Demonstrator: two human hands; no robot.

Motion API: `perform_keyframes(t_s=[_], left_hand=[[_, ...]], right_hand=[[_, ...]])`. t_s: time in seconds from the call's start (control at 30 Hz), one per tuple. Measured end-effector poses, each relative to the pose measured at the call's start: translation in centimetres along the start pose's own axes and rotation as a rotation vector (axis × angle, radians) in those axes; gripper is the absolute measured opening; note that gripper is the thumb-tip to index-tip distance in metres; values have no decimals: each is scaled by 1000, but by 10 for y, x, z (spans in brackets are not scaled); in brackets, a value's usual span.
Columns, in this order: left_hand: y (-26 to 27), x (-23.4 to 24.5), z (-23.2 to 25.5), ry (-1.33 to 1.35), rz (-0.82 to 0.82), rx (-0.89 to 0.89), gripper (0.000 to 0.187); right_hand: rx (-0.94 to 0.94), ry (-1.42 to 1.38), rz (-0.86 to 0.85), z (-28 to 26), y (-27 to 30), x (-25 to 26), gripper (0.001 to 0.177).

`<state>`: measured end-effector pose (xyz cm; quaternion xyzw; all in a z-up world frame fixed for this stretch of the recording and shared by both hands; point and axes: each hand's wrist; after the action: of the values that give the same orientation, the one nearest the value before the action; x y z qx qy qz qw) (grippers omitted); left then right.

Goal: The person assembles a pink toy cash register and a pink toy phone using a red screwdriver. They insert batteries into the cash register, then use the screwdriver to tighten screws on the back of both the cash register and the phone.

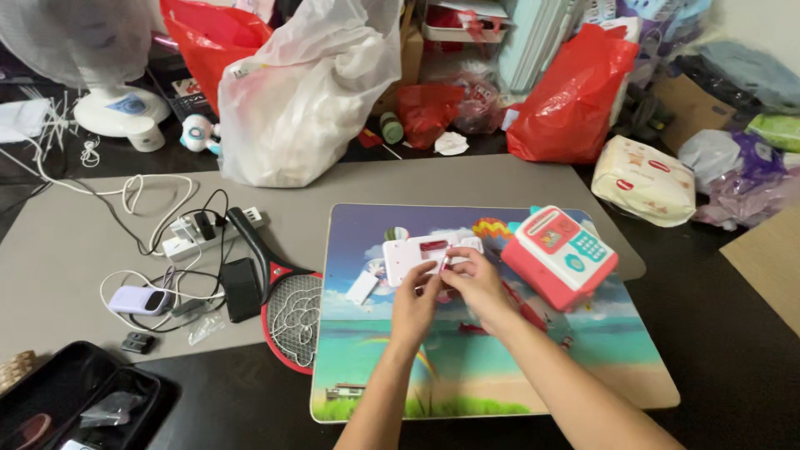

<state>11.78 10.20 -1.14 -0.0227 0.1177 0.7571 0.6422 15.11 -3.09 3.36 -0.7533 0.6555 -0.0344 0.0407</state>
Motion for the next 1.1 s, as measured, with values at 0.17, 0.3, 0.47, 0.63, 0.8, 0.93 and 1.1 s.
perform_keyframes(t_s=[0.17, 0.3, 0.47, 0.63, 0.8, 0.93, 1.1], left_hand=[[-8, 2, 10, -104, -1, -54, 33], [-19, 5, 25, -421, 210, -281, 29], [-17, 5, 35, -658, 359, -369, 25], [0, -4, 37, -752, 405, -397, 26], [-9, -13, 32, -773, 415, -396, 23], [-17, -17, 27, -783, 466, -503, 25], [-14, -21, 27, -829, 486, -397, 20]], right_hand=[[-87, -90, 45, -11, -3, 5, 37], [65, 225, 39, -11, -24, 20, 23], [526, 885, 130, 5, -22, 47, 32], [730, 1115, 102, 20, -11, 41, 55], [689, 1028, 46, 28, -14, 48, 60], [644, 918, -22, 29, -15, 57, 60], [661, 922, -18, 27, -15, 59, 60]])
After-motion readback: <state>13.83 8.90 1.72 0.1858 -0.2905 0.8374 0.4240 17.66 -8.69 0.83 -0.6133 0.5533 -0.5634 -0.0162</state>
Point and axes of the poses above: each hand's wrist, its own y-axis away from the middle knuckle, its own x-axis out of the back of the hand, z = x × y, and after that the axes turned 13 degrees about x, right-handed
